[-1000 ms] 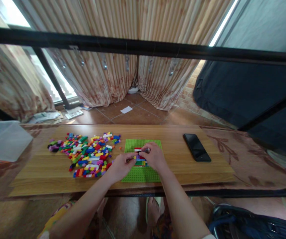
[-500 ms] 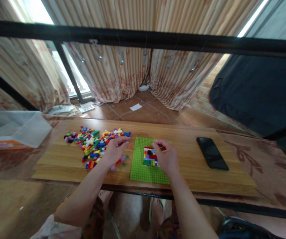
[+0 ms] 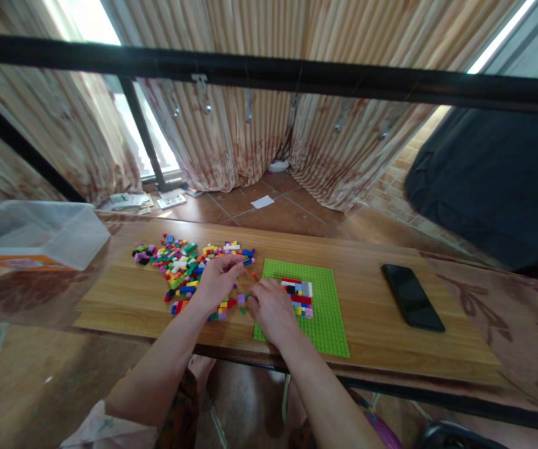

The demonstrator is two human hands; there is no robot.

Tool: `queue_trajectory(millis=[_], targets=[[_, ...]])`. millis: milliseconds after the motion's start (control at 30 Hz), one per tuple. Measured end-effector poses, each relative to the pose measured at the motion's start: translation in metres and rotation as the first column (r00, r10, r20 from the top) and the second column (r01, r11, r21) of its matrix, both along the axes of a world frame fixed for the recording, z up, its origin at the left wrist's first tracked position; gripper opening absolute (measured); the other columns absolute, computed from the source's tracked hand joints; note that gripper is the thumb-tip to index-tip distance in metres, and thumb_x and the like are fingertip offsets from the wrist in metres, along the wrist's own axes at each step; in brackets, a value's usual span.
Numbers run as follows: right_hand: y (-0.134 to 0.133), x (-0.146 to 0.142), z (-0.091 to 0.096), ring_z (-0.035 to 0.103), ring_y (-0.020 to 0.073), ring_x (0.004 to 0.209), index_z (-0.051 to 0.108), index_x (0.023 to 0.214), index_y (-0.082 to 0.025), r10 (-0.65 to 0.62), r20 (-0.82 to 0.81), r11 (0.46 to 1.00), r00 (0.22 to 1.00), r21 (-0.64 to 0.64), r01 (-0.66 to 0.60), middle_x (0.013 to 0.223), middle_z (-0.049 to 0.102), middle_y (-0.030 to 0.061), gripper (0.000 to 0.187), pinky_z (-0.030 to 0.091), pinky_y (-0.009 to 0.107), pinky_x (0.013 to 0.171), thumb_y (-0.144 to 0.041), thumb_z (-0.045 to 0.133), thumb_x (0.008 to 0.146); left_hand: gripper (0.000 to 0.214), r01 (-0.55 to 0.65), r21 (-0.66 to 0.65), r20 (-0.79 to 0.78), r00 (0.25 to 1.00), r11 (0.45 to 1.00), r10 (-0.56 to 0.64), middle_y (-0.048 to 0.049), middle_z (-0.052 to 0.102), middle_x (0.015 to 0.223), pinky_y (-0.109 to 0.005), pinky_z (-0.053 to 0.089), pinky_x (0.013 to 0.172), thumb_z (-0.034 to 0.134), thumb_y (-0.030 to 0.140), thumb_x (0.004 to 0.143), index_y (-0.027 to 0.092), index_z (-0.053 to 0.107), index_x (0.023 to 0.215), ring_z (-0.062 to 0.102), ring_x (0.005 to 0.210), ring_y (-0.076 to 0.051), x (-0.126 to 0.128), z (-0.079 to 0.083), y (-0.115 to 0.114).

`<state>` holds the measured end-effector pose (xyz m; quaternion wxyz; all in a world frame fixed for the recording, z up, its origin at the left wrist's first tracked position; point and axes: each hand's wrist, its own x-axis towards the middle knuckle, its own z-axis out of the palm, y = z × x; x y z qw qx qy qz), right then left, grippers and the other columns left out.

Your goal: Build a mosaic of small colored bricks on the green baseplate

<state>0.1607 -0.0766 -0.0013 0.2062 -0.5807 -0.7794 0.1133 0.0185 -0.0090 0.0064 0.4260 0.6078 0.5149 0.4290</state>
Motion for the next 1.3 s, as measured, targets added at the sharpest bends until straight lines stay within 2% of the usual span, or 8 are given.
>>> queue_trajectory(millis=[133,267,467,633,833,1000,1133,1300], targets=[[0.005,-0.009,-0.003,0.055,0.0211,0.095,0.067,0.097,-0.018,-0.004,0.04,0.999,0.999,-0.032,0.005,0.095,0.064,0.0074,0.016,0.043,0.032,0.086,-0.015,0.056,0.086,0.027,0.003,-0.011,-0.029,1.0,1.0,-0.003,-0.0007,0.066,0.068,-0.022,0.043,0.058,0.055,0.02,0.077,0.014,0.072,0.097,0.056,0.059,-0.012,0.0,-0.004,0.0],[0.009,-0.013,-0.006,0.055,0.0211,0.095,0.067,0.089,-0.017,-0.02,0.053,0.998,0.998,-0.062,0.024,0.095,0.063,0.0083,0.013,0.043,0.032,0.086,-0.015,0.055,0.086,0.027,0.035,0.015,-0.088,0.996,0.999,-0.033,-0.0015,0.069,0.073,-0.022,0.045,0.059,0.055,0.019,0.077,0.015,0.072,0.097,0.058,0.063,-0.012,-0.002,-0.002,-0.003],[0.007,-0.008,0.0,0.059,0.0177,0.083,0.065,0.09,-0.018,-0.067,-0.069,0.997,0.995,-0.043,0.064,0.089,0.065,0.0058,0.015,0.044,0.029,0.078,-0.014,0.051,0.088,0.026,0.063,0.029,-0.142,0.988,0.998,-0.058,-0.0038,0.073,0.085,-0.025,0.049,0.07,0.053,0.019,0.08,0.015,0.072,0.098,0.064,0.075,-0.015,-0.002,0.002,-0.006],[0.002,0.014,0.016,0.062,0.0175,0.085,0.069,0.095,-0.02,-0.087,-0.316,0.993,0.945,0.05,0.108,0.093,0.068,0.006,0.022,0.047,0.03,0.079,-0.018,0.048,0.089,0.025,0.115,-0.01,-0.164,0.98,0.993,-0.115,-0.0043,0.073,0.085,-0.026,0.05,0.071,0.053,0.018,0.081,0.014,0.071,0.097,0.065,0.075,-0.016,0.005,0.007,-0.011],[-0.003,0.061,0.021,0.064,0.0185,0.085,0.072,0.094,-0.02,-0.233,-0.399,0.961,0.887,0.044,0.273,0.094,0.068,0.0073,0.026,0.049,0.032,0.078,-0.025,0.048,0.088,0.026,0.246,-0.012,-0.207,0.948,0.969,-0.243,-0.0054,0.072,0.082,-0.025,0.048,0.067,0.051,0.016,0.082,0.013,0.071,0.096,0.064,0.072,-0.015,0.024,0.003,-0.024],[-0.009,0.086,0.017,0.064,0.0179,0.083,0.073,0.088,-0.02,-0.271,-0.387,0.958,0.881,-0.02,0.286,0.089,0.068,0.0058,0.022,0.049,0.032,0.078,-0.024,0.051,0.084,0.029,0.333,-0.033,-0.307,0.894,0.942,-0.326,-0.0043,0.072,0.078,-0.024,0.046,0.062,0.05,0.019,0.083,0.015,0.072,0.101,0.062,0.067,-0.015,0.038,0.0,-0.036],[-0.012,0.089,0.015,0.064,0.0183,0.085,0.072,0.09,-0.022,-0.228,-0.358,0.973,0.906,-0.046,0.227,0.09,0.07,0.0044,0.021,0.049,0.033,0.08,-0.019,0.053,0.081,0.032,0.385,-0.006,-0.359,0.861,0.923,-0.361,-0.0037,0.072,0.081,-0.024,0.045,0.063,0.047,0.019,0.084,0.018,0.071,0.105,0.061,0.066,-0.015,0.044,0.001,-0.041],[-0.01,0.086,0.012,0.064,0.0193,0.086,0.071,0.096,-0.023,-0.206,-0.268,0.978,0.941,-0.04,0.203,0.093,0.072,0.0047,0.026,0.049,0.034,0.079,-0.015,0.053,0.079,0.034,0.407,0.021,-0.333,0.864,0.913,-0.377,-0.005,0.074,0.094,-0.026,0.048,0.07,0.047,0.018,0.084,0.019,0.07,0.109,0.065,0.077,-0.017,0.049,-0.002,-0.043]])
